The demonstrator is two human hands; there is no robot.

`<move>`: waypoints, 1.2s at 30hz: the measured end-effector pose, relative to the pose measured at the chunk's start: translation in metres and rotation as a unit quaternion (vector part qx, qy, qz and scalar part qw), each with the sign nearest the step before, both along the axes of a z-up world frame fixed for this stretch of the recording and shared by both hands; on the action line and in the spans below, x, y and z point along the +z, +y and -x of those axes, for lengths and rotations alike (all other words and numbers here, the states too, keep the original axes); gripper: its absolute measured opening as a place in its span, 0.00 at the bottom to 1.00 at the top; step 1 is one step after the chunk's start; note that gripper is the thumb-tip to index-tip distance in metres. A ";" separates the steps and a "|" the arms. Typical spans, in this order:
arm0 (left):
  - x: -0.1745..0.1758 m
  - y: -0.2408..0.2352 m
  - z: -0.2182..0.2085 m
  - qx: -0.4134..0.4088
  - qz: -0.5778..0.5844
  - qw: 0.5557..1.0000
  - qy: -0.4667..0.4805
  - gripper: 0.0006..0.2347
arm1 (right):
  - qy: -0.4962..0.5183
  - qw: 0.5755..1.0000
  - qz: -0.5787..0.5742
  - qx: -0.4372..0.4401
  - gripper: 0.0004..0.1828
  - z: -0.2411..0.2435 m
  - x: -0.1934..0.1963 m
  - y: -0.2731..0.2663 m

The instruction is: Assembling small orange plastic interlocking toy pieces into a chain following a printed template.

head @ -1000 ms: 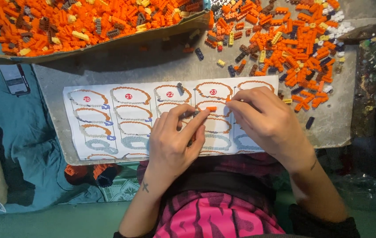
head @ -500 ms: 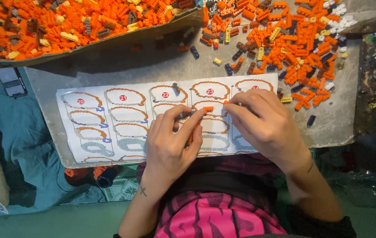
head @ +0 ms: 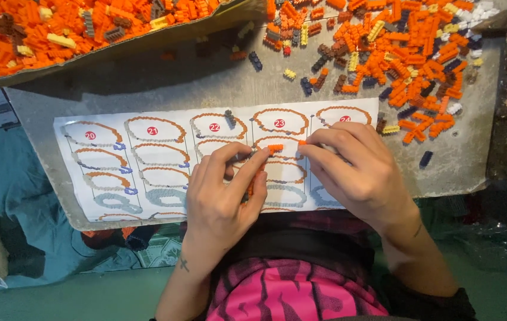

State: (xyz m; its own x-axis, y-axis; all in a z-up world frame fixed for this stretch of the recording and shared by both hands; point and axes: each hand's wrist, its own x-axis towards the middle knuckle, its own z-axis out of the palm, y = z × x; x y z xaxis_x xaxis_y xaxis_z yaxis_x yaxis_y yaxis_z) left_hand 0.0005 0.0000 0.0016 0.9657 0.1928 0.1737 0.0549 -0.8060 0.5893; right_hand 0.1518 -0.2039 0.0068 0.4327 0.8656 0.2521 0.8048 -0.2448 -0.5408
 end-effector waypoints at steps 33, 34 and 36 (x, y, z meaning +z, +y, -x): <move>0.007 -0.002 -0.004 0.007 -0.015 1.000 -0.008 0.12 | -0.057 0.998 0.030 -0.015 0.04 -0.014 0.020 0.001; 0.006 -0.003 -0.005 0.007 -0.016 1.000 -0.010 0.12 | -0.059 0.998 0.029 -0.015 0.04 -0.016 0.021 0.001; 0.006 -0.003 -0.007 0.011 -0.023 1.000 -0.010 0.11 | -0.046 0.998 0.018 -0.037 0.05 -0.019 0.024 0.003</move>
State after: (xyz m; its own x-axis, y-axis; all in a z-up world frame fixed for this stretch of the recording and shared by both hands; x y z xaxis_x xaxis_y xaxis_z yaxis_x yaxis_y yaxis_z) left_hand 0.0071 -0.0030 0.0073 0.9575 0.2053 0.2027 0.0610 -0.8308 0.5532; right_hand 0.1706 -0.2009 0.0311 0.4718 0.8416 0.2627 0.8300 -0.3235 -0.4543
